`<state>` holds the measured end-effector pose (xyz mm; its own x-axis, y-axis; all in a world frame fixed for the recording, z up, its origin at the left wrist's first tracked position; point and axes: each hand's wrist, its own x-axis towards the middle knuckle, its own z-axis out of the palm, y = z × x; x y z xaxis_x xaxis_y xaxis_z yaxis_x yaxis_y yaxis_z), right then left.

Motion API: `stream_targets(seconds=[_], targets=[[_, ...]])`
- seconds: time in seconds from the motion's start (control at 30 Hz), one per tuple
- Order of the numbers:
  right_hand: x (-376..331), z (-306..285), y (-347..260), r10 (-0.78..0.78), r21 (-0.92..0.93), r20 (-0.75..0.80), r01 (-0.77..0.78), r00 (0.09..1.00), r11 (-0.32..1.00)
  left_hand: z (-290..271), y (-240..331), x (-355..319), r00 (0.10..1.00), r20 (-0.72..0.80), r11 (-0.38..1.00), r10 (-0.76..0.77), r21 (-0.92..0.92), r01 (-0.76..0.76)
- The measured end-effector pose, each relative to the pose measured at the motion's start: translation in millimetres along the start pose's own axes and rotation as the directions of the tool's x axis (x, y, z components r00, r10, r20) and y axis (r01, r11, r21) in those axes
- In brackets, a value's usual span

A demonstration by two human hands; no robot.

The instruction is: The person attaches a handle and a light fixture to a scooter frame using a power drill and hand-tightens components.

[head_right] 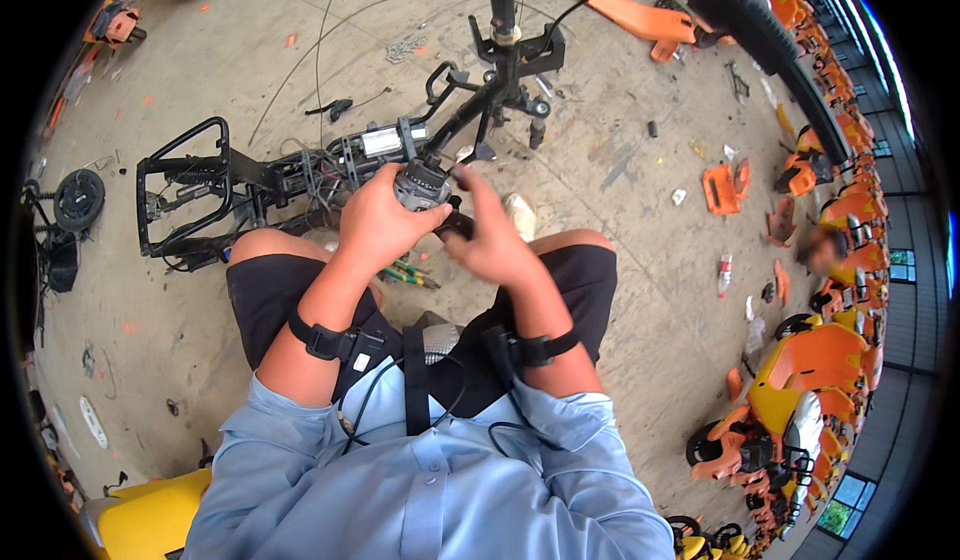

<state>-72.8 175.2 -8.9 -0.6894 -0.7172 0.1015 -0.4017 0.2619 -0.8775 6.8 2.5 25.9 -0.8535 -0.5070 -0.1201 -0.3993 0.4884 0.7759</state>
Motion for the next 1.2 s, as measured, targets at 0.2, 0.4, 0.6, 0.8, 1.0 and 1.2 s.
stream_targets(seconds=[0.2, 0.4, 0.6, 0.8, 1.0, 1.2], targets=[[11.4, 8.7, -10.8, -0.109, -0.516, -0.246, -0.035, 0.963, 0.856, 0.9, 16.5, 1.7, 0.999, -0.007, 0.951, 0.05, -0.305, -0.05], [3.1, -40.3, -48.8, 0.037, -0.084, -0.39, -0.076, 0.92, 0.994, 1.6, 14.0, 12.1, 0.856, 0.178, 0.342, 0.486, -0.94, 0.001], [-11.3, -78.3, -148.1, -0.002, -0.396, -0.148, -0.058, 0.989, 0.916, 21.0, 67.0, -15.0, 0.785, 0.192, 0.299, 0.589, -0.954, 0.009], [-18.3, -182.3, -244.1, -0.508, -0.963, -0.105, 0.039, 0.855, 0.265, 24.2, 104.7, -2.7, 0.895, -0.028, 0.258, 0.444, -0.953, -0.158], [54.9, -233.0, -280.1, -0.144, -0.941, -0.041, 0.011, 0.989, 0.339, 46.3, 155.6, 5.2, 0.745, -0.464, 0.284, 0.479, -0.721, -0.632], [80.4, -232.4, -279.7, 0.124, -0.882, -0.135, -0.177, 0.983, 0.436, 73.6, 158.7, 2.2, 0.876, -0.33, 0.248, 0.35, -0.87, -0.427]])
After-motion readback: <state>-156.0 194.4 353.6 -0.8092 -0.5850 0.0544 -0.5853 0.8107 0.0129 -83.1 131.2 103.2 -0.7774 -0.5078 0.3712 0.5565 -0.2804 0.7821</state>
